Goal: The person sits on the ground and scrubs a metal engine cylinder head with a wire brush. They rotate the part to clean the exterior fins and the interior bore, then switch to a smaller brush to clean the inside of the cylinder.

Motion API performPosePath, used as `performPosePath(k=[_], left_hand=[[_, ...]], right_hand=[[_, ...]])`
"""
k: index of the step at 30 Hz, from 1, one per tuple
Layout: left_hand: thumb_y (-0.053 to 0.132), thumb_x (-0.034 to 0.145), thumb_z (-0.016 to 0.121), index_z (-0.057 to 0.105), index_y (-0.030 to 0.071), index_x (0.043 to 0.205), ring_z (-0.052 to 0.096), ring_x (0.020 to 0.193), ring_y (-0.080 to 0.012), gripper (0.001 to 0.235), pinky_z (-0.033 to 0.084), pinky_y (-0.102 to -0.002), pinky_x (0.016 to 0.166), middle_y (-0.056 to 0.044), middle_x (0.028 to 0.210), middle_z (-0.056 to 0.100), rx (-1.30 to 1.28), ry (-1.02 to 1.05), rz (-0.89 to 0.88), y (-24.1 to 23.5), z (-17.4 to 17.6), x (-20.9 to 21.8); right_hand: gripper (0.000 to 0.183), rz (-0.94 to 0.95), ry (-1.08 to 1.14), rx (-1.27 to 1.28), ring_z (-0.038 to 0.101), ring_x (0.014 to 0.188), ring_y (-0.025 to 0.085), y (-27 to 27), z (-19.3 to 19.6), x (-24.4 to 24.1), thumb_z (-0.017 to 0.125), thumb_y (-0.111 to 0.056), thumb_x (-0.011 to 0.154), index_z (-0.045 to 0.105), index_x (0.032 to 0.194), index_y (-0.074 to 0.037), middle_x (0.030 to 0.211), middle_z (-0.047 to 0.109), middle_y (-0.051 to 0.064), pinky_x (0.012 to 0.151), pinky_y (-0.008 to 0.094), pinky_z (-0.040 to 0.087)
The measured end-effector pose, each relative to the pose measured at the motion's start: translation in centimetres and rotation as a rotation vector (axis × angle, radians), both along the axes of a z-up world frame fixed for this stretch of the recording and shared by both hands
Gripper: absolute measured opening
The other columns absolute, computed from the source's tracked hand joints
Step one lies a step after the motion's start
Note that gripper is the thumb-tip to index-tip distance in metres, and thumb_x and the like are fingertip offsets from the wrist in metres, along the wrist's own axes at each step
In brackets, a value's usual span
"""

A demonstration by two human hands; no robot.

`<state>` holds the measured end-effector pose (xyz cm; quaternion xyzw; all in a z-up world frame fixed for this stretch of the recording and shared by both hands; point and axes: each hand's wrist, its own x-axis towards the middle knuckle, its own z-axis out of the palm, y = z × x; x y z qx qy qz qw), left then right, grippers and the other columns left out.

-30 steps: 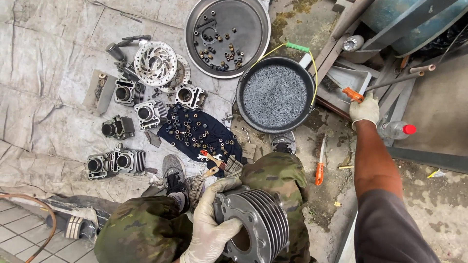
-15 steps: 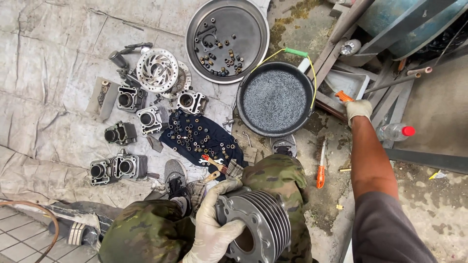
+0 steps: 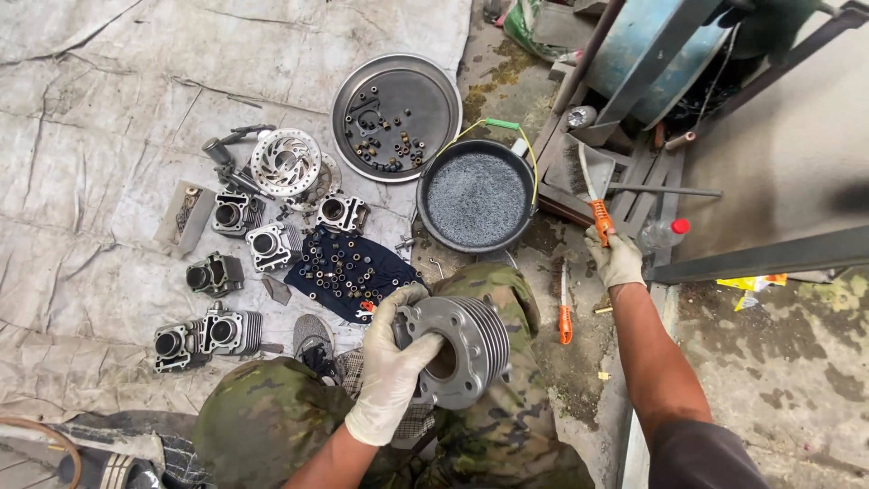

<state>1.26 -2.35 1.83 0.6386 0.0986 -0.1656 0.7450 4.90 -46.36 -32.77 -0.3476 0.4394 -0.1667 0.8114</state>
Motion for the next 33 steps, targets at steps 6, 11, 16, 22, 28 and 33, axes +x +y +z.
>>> performPosePath(k=[6, 11, 16, 22, 28, 33], left_hand=[[0.0, 0.069, 0.074, 0.065, 0.009, 0.124, 0.07, 0.103, -0.0199, 0.055, 0.059, -0.032, 0.09, -0.009, 0.119, 0.072, 0.063, 0.06, 0.045, -0.1, -0.4, 0.1], [-0.002, 0.068, 0.082, 0.07, 0.008, 0.125, 0.066, 0.09, -0.016, 0.06, 0.061, -0.035, 0.082, -0.013, 0.099, 0.075, 0.004, -0.06, 0.104, 0.1, -1.7, 0.1], [-0.004, 0.067, 0.086, 0.069, 0.007, 0.124, 0.068, 0.089, -0.0166, 0.061, 0.062, -0.035, 0.084, -0.014, 0.098, 0.075, -0.045, -0.045, 0.136, -0.1, -0.9, 0.3], [-0.004, 0.066, 0.09, 0.067, 0.006, 0.123, 0.07, 0.088, -0.0179, 0.062, 0.064, -0.034, 0.085, -0.014, 0.1, 0.072, -0.043, -0.019, 0.177, -0.4, 1.5, -0.8], [0.008, 0.067, 0.082, 0.063, 0.011, 0.128, 0.069, 0.11, -0.0177, 0.064, 0.056, -0.029, 0.097, -0.008, 0.12, 0.071, 0.15, -0.078, 0.1, 0.4, 1.3, -0.8], [0.016, 0.063, 0.079, 0.051, 0.009, 0.143, 0.062, 0.116, -0.0166, 0.085, 0.047, -0.028, 0.106, -0.007, 0.127, 0.062, 0.279, 0.028, 0.116, 2.2, -1.3, -0.3]], right_hand=[[0.011, -0.012, -0.22, 0.093, 0.075, 0.106, 0.031, 1.8, 3.6, -5.4, 0.06, 0.002, 0.098, 0.06, 0.097, -0.009, 0.118, 0.072, 0.022, 0.094, 0.048, 0.063], [0.047, 0.13, -0.425, -0.104, 0.067, 0.104, 0.021, 8.4, 14.6, -12.0, 0.068, -0.012, 0.095, 0.052, 0.139, -0.012, 0.121, 0.063, 0.016, 0.101, 0.038, 0.059], [0.065, 0.284, -0.514, -0.105, 0.071, 0.088, 0.023, 12.8, 20.1, -17.5, 0.066, -0.002, 0.082, 0.049, 0.144, -0.009, 0.11, 0.064, 0.016, 0.088, 0.043, 0.06], [0.066, 0.415, -0.522, -0.145, 0.045, 0.05, 0.012, 14.9, 21.0, -18.9, 0.065, -0.034, 0.082, 0.056, 0.141, -0.005, 0.084, 0.056, 0.017, 0.044, 0.024, 0.039], [0.04, 0.563, -0.279, -0.458, 0.064, 0.056, 0.019, 17.6, 28.9, -19.8, 0.067, -0.039, 0.096, 0.068, 0.116, -0.004, 0.092, 0.072, 0.015, 0.039, 0.02, 0.038], [0.026, 0.601, -0.327, -0.291, 0.07, 0.054, 0.018, 19.8, 28.6, -20.7, 0.067, -0.024, 0.096, 0.062, 0.116, -0.008, 0.102, 0.077, 0.018, 0.048, 0.026, 0.055]])
